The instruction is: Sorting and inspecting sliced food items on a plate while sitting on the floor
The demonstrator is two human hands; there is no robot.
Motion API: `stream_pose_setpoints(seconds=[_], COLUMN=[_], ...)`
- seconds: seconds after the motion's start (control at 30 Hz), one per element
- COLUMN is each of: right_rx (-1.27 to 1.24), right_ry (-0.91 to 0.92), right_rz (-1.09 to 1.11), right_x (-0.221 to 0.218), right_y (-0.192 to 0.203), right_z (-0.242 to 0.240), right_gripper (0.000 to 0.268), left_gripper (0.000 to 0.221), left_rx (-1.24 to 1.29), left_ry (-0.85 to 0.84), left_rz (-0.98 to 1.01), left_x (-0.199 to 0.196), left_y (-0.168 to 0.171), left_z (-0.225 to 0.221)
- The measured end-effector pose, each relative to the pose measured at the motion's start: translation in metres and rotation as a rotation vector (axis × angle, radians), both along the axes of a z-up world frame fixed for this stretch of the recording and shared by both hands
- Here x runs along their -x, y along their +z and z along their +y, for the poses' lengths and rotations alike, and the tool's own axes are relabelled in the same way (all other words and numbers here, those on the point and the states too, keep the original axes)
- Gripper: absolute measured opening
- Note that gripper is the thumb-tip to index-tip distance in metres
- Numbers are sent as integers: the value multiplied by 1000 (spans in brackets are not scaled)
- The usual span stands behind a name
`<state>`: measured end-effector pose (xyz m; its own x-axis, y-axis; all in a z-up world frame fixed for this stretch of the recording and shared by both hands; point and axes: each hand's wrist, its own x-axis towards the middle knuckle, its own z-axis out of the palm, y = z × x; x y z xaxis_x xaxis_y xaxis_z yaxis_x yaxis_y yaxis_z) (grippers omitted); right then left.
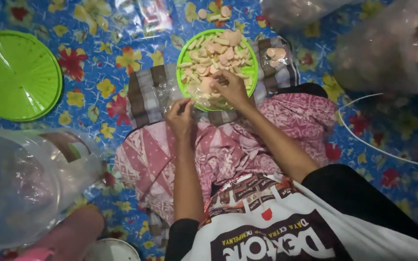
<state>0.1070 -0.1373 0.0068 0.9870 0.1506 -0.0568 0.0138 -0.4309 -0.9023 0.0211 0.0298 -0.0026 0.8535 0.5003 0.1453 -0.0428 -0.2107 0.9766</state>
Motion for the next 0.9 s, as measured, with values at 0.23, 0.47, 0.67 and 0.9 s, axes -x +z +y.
stream_pose_setpoints(seconds=[0.23,0.47,0.67,0.9], right_rx=[12,-78,-299,-228], right_ry=[-10,19,-22,-43], right_rz=[37,119,210,162], right_x=[28,46,57,68], right_y=[18,15,10,30], right_z=[-13,-18,-22,-20], right_gripper=[25,25,14,20], left_gripper=[15,23,27,28], left_rx=[-30,12,158,73], left_ry=[-113,-189,-237,-279], left_rz=[-82,-118,-142,-165], left_x=[8,20,23,25], left_y=[-8,14,10,15], left_z=[-9,-24,-26,-25])
